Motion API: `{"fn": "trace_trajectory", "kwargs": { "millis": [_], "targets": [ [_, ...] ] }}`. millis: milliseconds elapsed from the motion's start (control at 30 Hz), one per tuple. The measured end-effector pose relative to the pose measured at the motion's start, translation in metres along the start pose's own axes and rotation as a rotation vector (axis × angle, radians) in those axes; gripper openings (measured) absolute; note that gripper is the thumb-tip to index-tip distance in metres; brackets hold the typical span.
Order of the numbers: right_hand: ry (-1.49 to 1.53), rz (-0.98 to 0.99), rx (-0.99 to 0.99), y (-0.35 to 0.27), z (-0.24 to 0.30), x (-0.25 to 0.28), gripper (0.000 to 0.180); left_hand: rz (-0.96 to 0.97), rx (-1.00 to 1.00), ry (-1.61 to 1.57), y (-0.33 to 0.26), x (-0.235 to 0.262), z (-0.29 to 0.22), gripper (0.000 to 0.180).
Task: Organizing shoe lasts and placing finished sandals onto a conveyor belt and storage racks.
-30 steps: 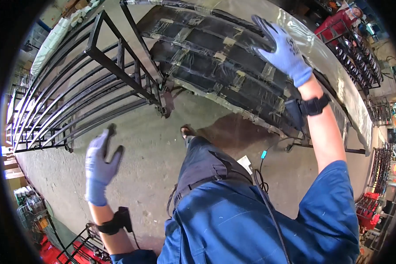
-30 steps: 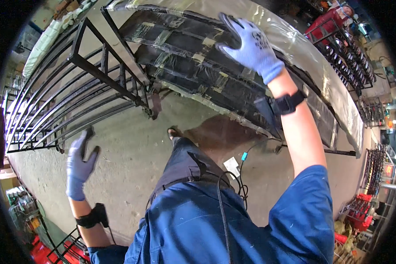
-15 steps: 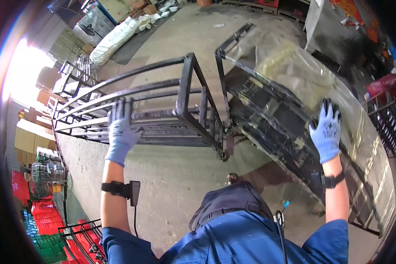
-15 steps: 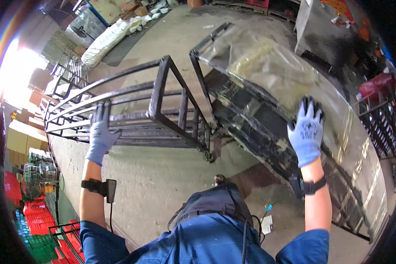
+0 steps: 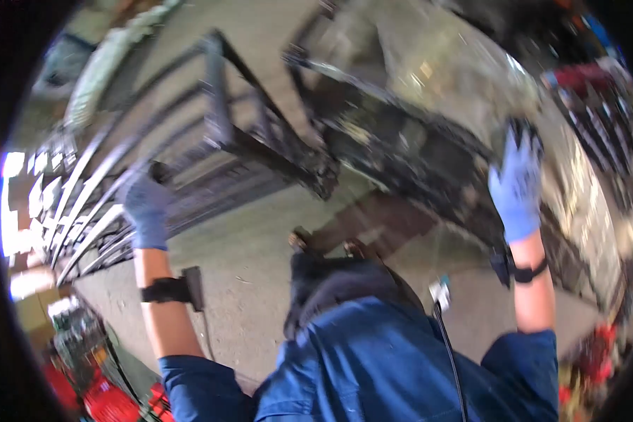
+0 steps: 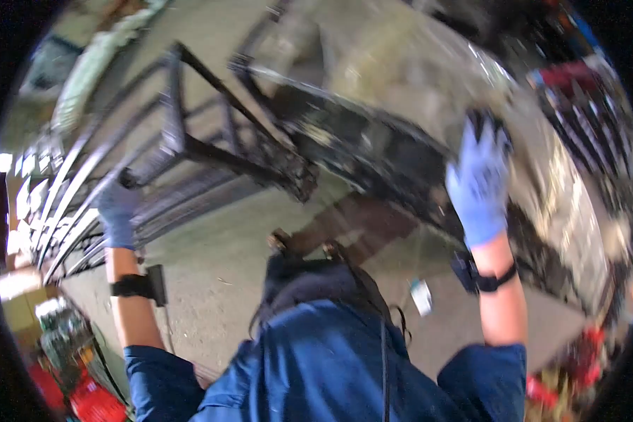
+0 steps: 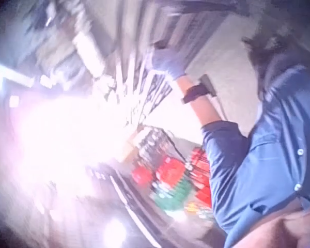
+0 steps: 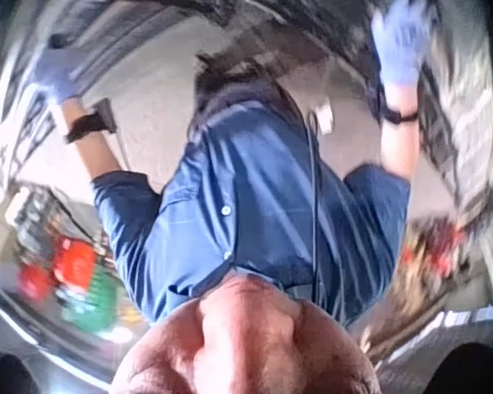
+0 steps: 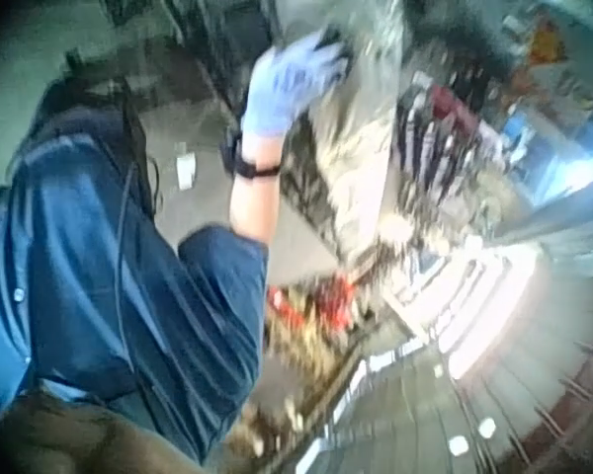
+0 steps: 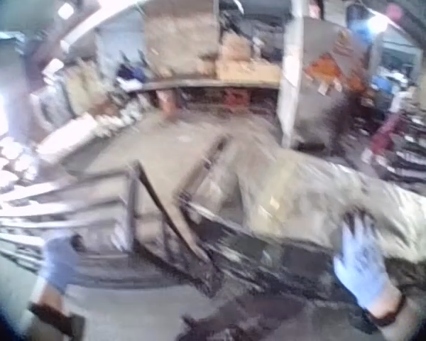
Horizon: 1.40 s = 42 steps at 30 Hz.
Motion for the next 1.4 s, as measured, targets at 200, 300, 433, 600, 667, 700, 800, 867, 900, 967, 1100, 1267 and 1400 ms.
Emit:
{"fn": "trace_trajectory", "kwargs": {
  "millis": [200, 300, 433, 600, 667, 700, 800, 867, 900, 967, 1100, 1267, 1400],
  "targets": [
    [-0.094, -0.241, -0.032, 0.018, 0.015, 0.012, 0.064, 0.231, 0.047, -0.101, 0.067, -0.003, -0.037, 0.033],
    [-0.187, -0.296, -0.021, 0.03, 0.038, 0.031, 0.056, 0.206, 0.021, -0.166, 0.059, 0.02, -0.051, 0.034],
    [-0.036, -0.144, -0.098, 0.037, 0.05, 0.022, 0.062, 0.288, 0.007, -0.133, 0.05, 0.01, -0.035, 0.039],
    [-0.041, -0.144, -0.115, 0.047, 0.044, 0.004, 0.056, 0.254, -0.027, -0.19, 0.045, -0.007, -0.038, 0.048],
    [-0.044, -0.141, -0.115, 0.054, 0.035, -0.006, 0.053, 0.178, -0.075, -0.296, 0.044, -0.001, -0.043, 0.047],
    [-0.05, -0.137, -0.113, 0.058, 0.029, -0.01, 0.049, 0.099, -0.119, -0.4, 0.043, 0.008, -0.047, 0.047],
    [-0.085, -0.203, -0.096, 0.068, 0.022, -0.025, 0.043, -0.005, -0.108, -0.343, 0.041, -0.008, -0.021, 0.045],
    [-0.094, -0.206, -0.1, 0.072, 0.027, -0.024, 0.041, 0.036, -0.059, -0.285, 0.036, -0.014, -0.015, 0.045],
    [-0.076, -0.216, -0.087, 0.068, 0.035, -0.025, 0.041, 0.047, -0.037, -0.221, 0.031, -0.018, -0.011, 0.044],
    [-0.032, -0.167, -0.09, 0.073, 0.035, -0.033, 0.041, 0.042, 0.013, -0.156, 0.026, -0.014, -0.008, 0.043],
    [-0.075, -0.157, -0.088, 0.099, 0.028, -0.033, 0.032, -0.067, -0.008, -0.197, 0.023, 0.011, -0.026, 0.043],
    [-0.06, -0.164, -0.118, 0.131, 0.02, -0.04, 0.033, 0.096, 0.124, -0.204, 0.021, 0.025, -0.038, 0.045],
    [-0.039, -0.1, -0.154, 0.133, 0.025, -0.043, 0.041, 0.131, 0.176, -0.243, 0.018, 0.029, -0.038, 0.043]
  ]
}}
Point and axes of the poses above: each hand's wrist, its own y-axis towards the middle knuckle, its own x-axis out of the back of the hand, z = x × y, the point moved 10 cm from there along y, towards the middle knuckle, and after that the axes turned 6 degrees about -z, right-handed, at the moved point
